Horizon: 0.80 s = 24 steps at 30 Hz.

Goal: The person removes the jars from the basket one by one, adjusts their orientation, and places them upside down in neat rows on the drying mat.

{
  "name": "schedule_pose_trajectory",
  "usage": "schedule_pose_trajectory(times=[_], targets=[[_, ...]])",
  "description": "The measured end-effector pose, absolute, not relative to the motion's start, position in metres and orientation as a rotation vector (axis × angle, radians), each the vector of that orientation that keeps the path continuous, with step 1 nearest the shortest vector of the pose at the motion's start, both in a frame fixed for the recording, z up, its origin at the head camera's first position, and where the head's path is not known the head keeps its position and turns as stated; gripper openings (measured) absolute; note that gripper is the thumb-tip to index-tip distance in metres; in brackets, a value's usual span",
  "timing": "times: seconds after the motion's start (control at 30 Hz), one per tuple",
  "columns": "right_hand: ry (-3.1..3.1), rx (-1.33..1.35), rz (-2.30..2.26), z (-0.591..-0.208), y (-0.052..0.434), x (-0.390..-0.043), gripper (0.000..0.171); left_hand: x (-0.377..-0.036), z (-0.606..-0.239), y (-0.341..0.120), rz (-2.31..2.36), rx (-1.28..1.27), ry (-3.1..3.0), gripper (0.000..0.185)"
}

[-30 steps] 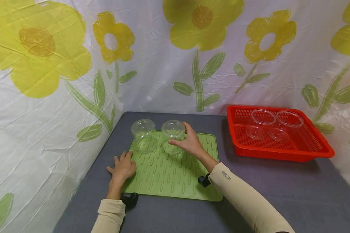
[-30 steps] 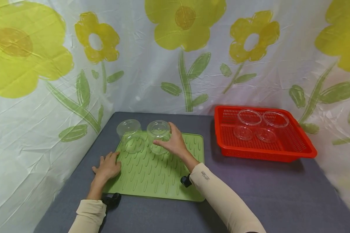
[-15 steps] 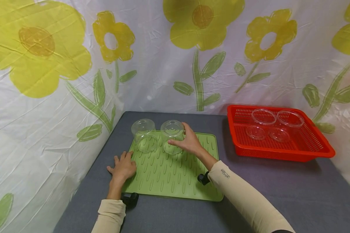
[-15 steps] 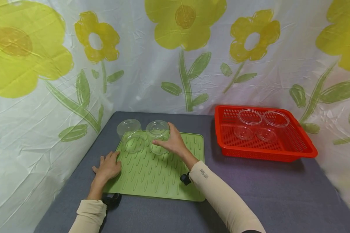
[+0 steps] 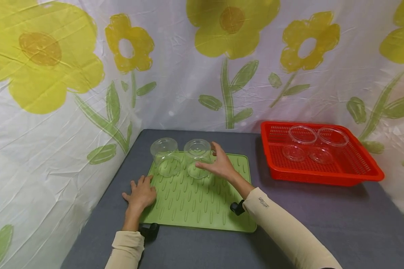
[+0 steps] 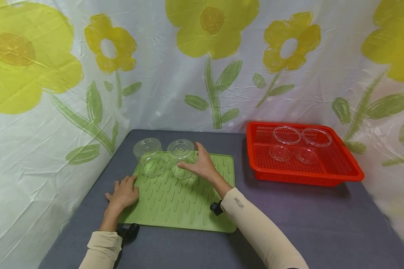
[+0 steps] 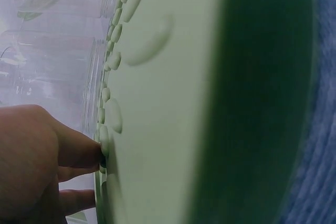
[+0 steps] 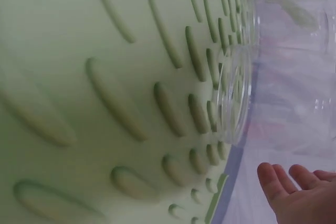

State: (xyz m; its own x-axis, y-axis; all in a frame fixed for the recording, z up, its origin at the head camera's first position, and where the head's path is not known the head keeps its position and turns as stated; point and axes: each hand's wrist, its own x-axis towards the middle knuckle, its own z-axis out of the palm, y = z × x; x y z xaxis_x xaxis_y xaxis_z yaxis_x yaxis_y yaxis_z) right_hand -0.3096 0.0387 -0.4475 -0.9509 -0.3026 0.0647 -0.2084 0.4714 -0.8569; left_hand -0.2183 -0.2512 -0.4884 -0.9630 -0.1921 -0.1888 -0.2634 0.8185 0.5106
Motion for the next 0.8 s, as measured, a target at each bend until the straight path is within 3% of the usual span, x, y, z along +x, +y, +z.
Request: schedule_pose_trajectory(times=[0.33, 0.8], targets=[[2.625, -0.486, -1.805, -0.446, 0.065, -0.294, 0.083, -0.219, -0.489, -0.251, 0.816, -0.376, 2.866, 0.054], [2.675, -0.528, -2.286, -0.411, 0.126, -0.295, 0.050, -0.221, -0.490, -0.251, 0.806, -0.369, 2.866, 0.054]])
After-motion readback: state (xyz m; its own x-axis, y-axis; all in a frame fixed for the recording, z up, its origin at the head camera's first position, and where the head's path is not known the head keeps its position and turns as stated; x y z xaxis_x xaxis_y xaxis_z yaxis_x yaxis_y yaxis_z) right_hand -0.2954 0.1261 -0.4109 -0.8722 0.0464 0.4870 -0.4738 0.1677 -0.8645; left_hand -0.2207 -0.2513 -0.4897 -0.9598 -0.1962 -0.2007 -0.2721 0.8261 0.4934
